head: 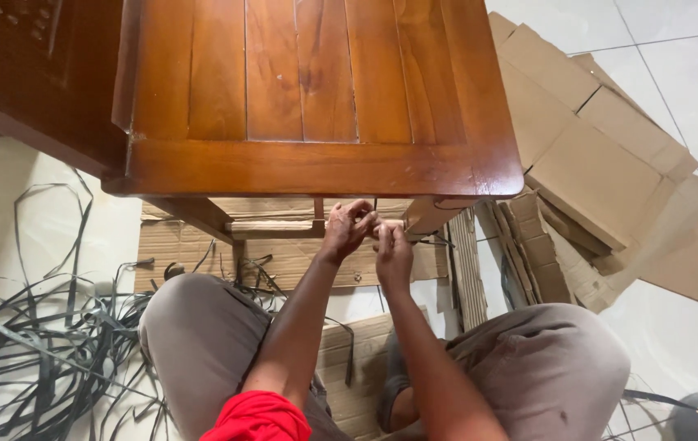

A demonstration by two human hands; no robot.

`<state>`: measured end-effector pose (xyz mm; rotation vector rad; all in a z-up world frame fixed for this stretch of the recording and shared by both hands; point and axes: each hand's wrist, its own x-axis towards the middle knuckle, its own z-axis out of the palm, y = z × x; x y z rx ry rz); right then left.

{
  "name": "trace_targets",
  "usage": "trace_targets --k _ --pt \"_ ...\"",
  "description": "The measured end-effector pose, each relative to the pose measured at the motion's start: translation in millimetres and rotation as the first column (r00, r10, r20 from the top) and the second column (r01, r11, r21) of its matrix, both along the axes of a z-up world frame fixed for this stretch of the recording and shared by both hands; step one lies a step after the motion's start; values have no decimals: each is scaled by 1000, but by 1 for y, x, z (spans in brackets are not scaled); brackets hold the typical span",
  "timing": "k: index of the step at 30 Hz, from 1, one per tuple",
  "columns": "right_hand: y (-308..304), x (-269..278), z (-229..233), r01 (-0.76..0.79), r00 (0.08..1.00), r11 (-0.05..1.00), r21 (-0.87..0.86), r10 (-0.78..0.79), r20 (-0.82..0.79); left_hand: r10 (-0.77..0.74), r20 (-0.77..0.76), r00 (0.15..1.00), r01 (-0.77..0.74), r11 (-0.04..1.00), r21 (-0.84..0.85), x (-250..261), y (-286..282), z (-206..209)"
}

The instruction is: Wrapping a wooden chair with cardboard strips and securing them with plastic straps for protection

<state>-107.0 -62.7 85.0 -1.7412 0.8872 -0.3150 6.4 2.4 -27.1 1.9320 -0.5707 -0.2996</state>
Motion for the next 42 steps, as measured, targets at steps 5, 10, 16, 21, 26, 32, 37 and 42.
trace_targets --k 5,10,16,21,26,32,37,42 --pt "12 -25 -26 92 995 992 82 -88 -47 1 15 1000 -1 1000 -1 0 -1 6" --pt "15 -24 -22 80 995 997 15 -79 -55 -1 34 999 2 1000 -31 -4 4 24" --pt "10 -8 -7 28 998 994 -105 -34 -49 16 24 1000 -15 998 -58 -1 9 22" --pt "-4 3 -7 -36 999 986 -165 31 -30 25 8 1000 -24 998 -59 -4 13 34" --pt "-25 31 -21 -88 996 983 -162 82 -43 93 24 995 -93 995 -33 -6 11 40" --pt "-44 58 -69 -122 986 974 -193 96 -140 84 53 995 -82 996 -45 -5 11 31" --pt "-45 57 -50 -76 987 997 -32 71 -146 27 100 995 -25 1000 -16 -12 13 47" --pt "-29 46 -9 -113 985 935 336 62 160 -30 152 988 29 1000 5 -11 8 39"
